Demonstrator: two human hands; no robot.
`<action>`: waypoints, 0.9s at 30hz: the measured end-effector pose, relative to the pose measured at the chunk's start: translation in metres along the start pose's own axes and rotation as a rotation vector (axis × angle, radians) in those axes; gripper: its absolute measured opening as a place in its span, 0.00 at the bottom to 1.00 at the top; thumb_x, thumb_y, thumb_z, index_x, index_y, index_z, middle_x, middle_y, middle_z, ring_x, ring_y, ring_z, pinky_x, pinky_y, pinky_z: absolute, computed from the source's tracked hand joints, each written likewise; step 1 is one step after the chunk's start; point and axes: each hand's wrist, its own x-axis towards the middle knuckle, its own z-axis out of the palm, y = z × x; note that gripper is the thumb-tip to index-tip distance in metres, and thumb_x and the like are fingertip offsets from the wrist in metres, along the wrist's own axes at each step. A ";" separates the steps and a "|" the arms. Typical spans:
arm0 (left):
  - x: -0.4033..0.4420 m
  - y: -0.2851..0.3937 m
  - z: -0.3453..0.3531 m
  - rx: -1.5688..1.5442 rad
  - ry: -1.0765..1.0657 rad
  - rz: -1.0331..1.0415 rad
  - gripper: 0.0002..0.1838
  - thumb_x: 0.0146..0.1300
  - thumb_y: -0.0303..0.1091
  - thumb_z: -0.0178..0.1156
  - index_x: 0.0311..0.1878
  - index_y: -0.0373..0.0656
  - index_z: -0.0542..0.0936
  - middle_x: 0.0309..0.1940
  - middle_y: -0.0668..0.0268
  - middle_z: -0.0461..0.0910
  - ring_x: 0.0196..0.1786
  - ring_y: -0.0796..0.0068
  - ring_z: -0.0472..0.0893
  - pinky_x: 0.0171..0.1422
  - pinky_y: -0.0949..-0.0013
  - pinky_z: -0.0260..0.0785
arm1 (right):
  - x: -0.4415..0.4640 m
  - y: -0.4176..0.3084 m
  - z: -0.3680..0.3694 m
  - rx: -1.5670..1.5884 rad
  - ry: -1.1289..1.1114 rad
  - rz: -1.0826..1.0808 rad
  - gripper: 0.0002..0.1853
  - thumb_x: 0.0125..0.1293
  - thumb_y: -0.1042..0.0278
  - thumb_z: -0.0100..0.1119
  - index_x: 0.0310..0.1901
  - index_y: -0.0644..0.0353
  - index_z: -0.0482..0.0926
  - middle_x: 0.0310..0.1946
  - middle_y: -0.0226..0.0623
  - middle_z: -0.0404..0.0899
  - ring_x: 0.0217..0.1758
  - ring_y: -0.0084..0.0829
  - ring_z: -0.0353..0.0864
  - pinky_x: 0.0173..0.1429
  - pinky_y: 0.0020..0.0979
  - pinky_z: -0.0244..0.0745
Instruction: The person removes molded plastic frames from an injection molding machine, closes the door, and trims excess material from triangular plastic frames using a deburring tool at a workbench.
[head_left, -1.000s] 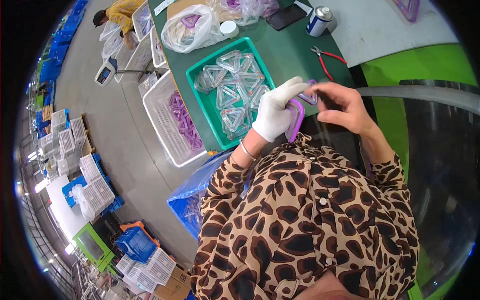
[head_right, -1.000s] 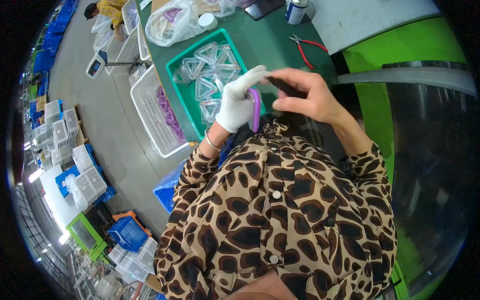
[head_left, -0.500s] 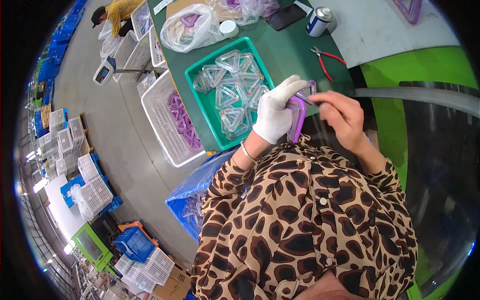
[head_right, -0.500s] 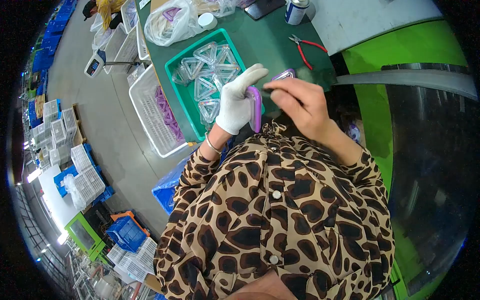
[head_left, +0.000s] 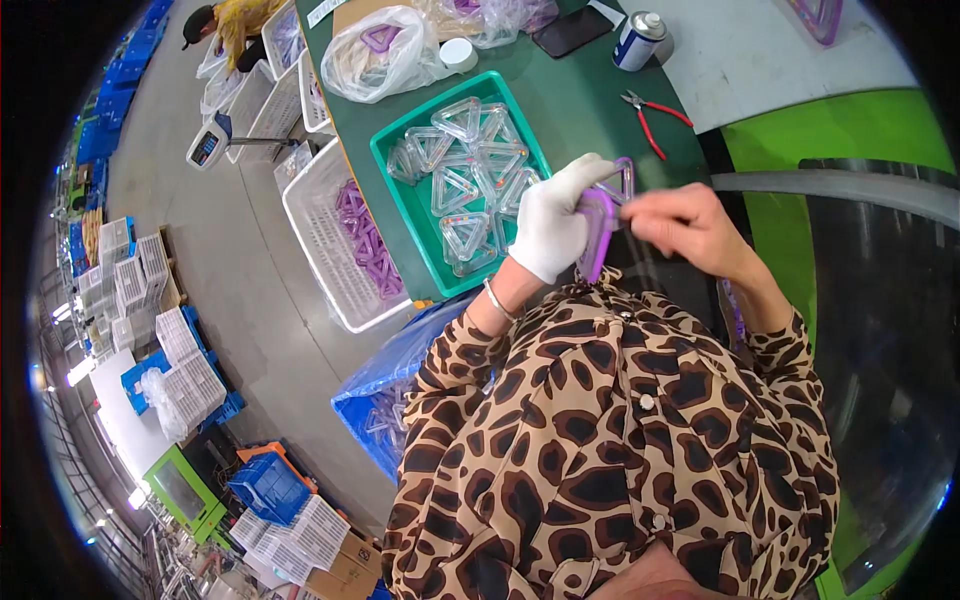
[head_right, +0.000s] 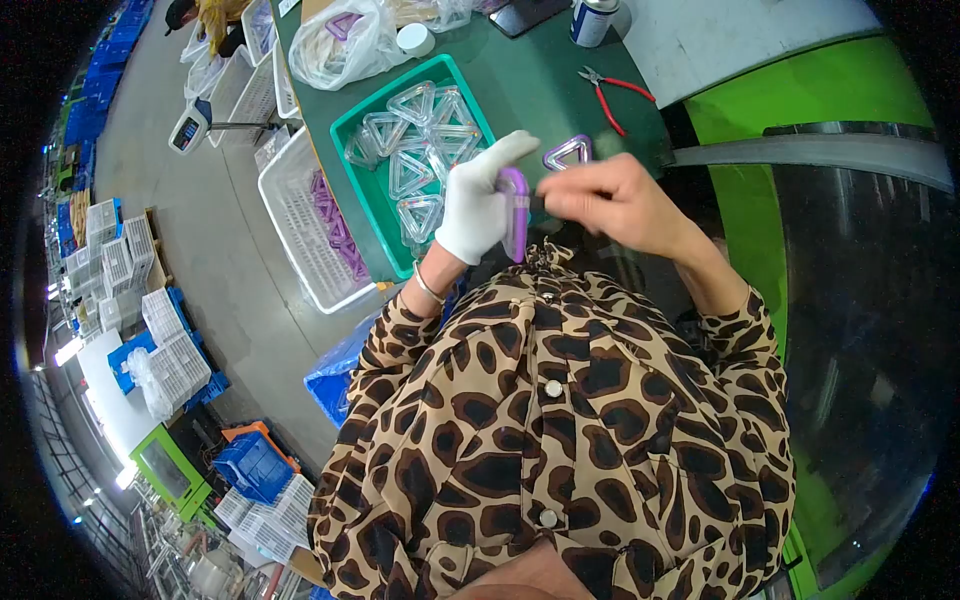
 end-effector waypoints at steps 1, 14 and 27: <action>-0.002 -0.007 0.001 -0.045 -0.012 -0.146 0.20 0.48 0.17 0.57 0.47 0.42 0.79 0.41 0.55 0.81 0.41 0.52 0.82 0.42 0.65 0.73 | -0.001 0.000 -0.001 0.045 -0.137 0.052 0.11 0.63 0.73 0.59 0.45 0.68 0.81 0.24 0.31 0.78 0.21 0.17 0.71 0.26 0.22 0.66; -0.010 -0.020 0.011 -0.235 -0.035 -0.308 0.22 0.51 0.19 0.61 0.52 0.39 0.78 0.36 0.59 0.83 0.39 0.71 0.81 0.44 0.71 0.73 | 0.019 0.005 0.035 -0.384 0.366 -0.486 0.20 0.53 0.77 0.67 0.50 0.65 0.79 0.38 0.42 0.81 0.37 0.33 0.79 0.43 0.28 0.73; -0.003 -0.006 0.002 0.050 -0.045 -0.165 0.25 0.49 0.18 0.60 0.55 0.39 0.77 0.30 0.60 0.83 0.31 0.78 0.80 0.38 0.74 0.73 | 0.013 0.007 0.034 -0.258 0.375 -0.397 0.16 0.57 0.76 0.65 0.48 0.67 0.78 0.40 0.38 0.81 0.38 0.24 0.79 0.45 0.25 0.73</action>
